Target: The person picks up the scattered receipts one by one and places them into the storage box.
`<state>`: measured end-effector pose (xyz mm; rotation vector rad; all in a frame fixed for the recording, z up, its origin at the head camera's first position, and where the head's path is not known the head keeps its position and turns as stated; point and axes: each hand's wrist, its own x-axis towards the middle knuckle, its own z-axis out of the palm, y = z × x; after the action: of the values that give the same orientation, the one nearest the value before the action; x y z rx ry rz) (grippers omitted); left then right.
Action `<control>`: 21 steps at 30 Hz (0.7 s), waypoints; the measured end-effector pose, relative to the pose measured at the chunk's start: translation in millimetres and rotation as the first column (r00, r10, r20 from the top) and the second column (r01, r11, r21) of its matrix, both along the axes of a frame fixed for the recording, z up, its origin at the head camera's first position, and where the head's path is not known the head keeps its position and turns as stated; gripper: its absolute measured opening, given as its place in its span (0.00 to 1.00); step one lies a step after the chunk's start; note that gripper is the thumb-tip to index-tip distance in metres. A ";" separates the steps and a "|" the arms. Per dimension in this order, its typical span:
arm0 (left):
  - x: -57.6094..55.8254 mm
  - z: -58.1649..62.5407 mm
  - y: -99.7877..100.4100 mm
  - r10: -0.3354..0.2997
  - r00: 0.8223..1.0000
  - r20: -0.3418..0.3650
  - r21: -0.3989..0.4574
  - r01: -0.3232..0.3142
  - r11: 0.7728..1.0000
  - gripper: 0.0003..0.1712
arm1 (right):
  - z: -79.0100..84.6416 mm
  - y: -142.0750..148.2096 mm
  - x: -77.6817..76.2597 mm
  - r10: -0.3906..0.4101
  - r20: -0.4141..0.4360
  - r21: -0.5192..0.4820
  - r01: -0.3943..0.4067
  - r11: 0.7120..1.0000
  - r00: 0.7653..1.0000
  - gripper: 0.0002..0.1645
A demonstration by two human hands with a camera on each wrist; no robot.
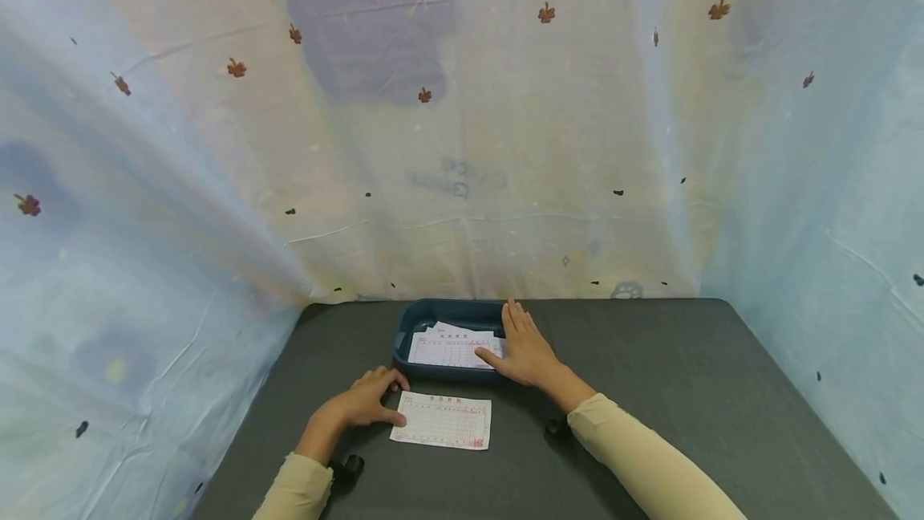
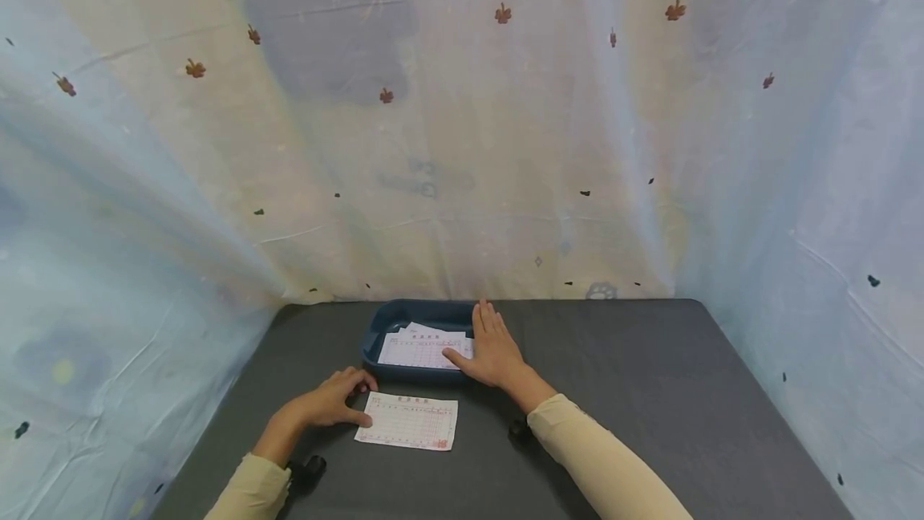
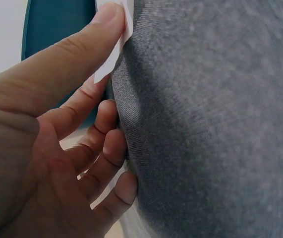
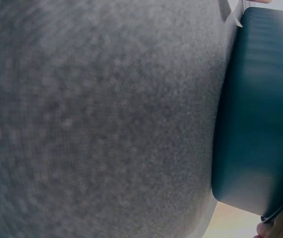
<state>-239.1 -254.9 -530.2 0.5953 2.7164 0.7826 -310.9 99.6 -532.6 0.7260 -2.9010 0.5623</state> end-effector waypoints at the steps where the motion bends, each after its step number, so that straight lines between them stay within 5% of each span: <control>1: 0.2 0.4 0.4 -0.002 1.000 0.001 -0.005 0.002 1.000 0.27 | 0.6 -0.1 0.6 0.001 -0.001 -0.008 -0.001 1.000 1.000 0.69; 12: 1.2 1.1 1.6 0.022 1.000 0.000 -0.061 -0.022 0.998 0.25 | 9.3 -1.3 5.0 0.000 0.020 0.005 0.000 1.000 1.000 0.68; 21: -5.9 -2.8 -8.4 -0.089 0.995 -0.041 0.035 0.090 0.995 0.16 | 8.8 -0.8 2.7 0.009 0.015 0.011 -0.010 1.000 1.000 0.69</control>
<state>-245.1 -263.2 -533.0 0.7431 2.6950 0.8074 -308.2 98.8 -523.8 0.7404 -2.9184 0.5554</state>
